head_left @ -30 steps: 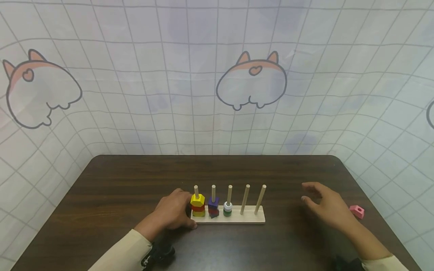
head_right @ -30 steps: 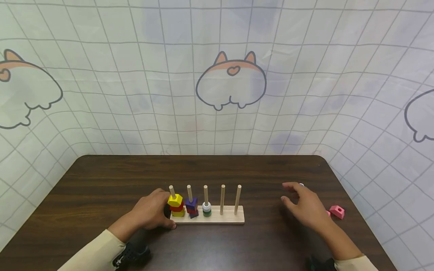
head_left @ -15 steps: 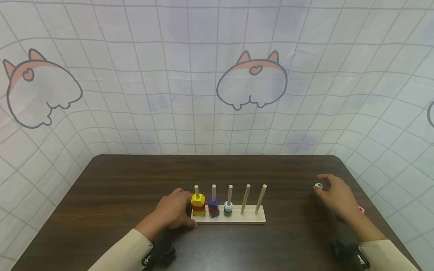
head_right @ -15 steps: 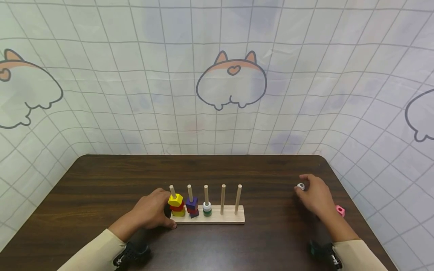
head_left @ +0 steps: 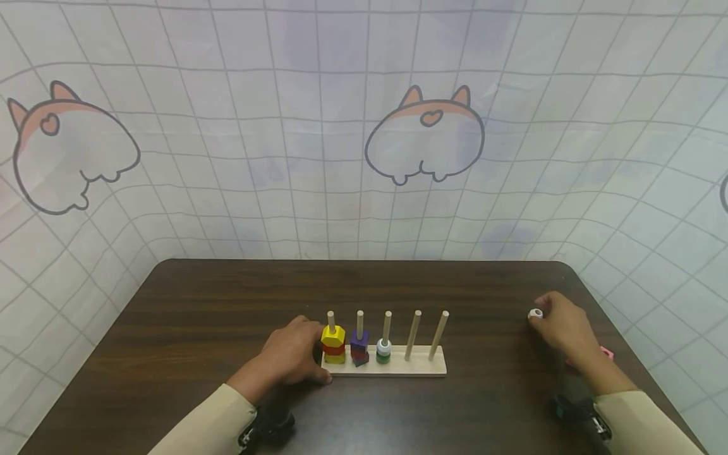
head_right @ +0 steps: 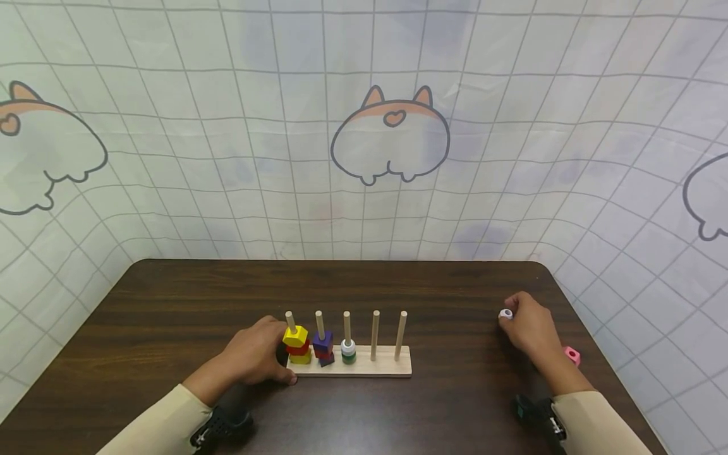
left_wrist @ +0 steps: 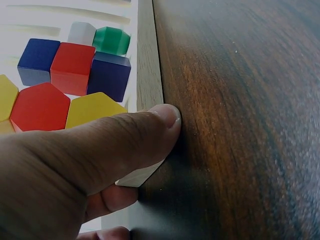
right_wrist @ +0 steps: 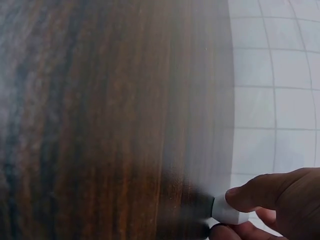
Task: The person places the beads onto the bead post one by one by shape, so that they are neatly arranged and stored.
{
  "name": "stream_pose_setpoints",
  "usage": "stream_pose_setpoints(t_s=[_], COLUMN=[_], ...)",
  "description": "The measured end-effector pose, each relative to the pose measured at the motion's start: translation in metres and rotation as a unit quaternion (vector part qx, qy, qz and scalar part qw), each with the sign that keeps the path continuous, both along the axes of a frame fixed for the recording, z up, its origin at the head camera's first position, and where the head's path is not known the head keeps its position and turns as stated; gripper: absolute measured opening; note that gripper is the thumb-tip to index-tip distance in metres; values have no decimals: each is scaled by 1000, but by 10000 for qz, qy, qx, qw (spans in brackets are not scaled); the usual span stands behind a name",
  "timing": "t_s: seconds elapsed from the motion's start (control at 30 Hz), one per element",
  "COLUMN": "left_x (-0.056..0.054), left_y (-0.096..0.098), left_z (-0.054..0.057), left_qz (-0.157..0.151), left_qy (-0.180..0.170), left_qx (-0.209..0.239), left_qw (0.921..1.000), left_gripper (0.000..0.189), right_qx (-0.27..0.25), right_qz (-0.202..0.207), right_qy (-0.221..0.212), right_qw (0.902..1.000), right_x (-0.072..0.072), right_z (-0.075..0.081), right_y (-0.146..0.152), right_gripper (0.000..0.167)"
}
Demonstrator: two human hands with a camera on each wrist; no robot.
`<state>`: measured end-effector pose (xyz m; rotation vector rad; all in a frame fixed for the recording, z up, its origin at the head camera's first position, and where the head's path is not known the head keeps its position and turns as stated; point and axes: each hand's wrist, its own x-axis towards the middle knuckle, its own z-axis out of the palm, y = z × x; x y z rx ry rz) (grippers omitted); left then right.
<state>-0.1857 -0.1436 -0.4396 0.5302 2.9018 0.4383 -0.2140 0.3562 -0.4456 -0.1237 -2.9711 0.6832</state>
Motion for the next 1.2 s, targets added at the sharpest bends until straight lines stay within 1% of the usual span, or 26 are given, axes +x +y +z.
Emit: stream_pose_setpoints(t_s=[0.17, 0.33, 0.53, 0.7, 0.83, 1.03, 1.2], left_x=[0, 1, 2, 2, 2, 1, 0], left_y=[1, 1, 1, 0, 0, 1, 0], left_z=[0, 2, 3, 3, 2, 1, 0], left_qz=[-14, -5, -5, 4, 29, 25, 36], left_qy=[9, 27, 34, 46, 38, 28, 47], left_qx=[12, -3, 1, 31, 36, 24, 21], left_qw=[10000, 10000, 10000, 10000, 10000, 10000, 10000], left_gripper=[63, 64, 66, 64, 63, 64, 66], right_qx=[-51, -95, -171, -347, -479, -596, -589], right_qz=[-55, 108, 385, 576, 741, 869, 1042], right_qy=[-25, 167, 548, 697, 834, 1063, 1366], right_qw=[10000, 9998, 9976, 9953, 9926, 9887, 9834], right_x=[2, 8, 17, 28, 35, 41, 45], right_z=[4, 13, 31, 51, 66, 79, 87], right_y=[-4, -14, -32, -50, -65, -82, -94], right_gripper=[32, 31, 28, 29, 26, 19, 16])
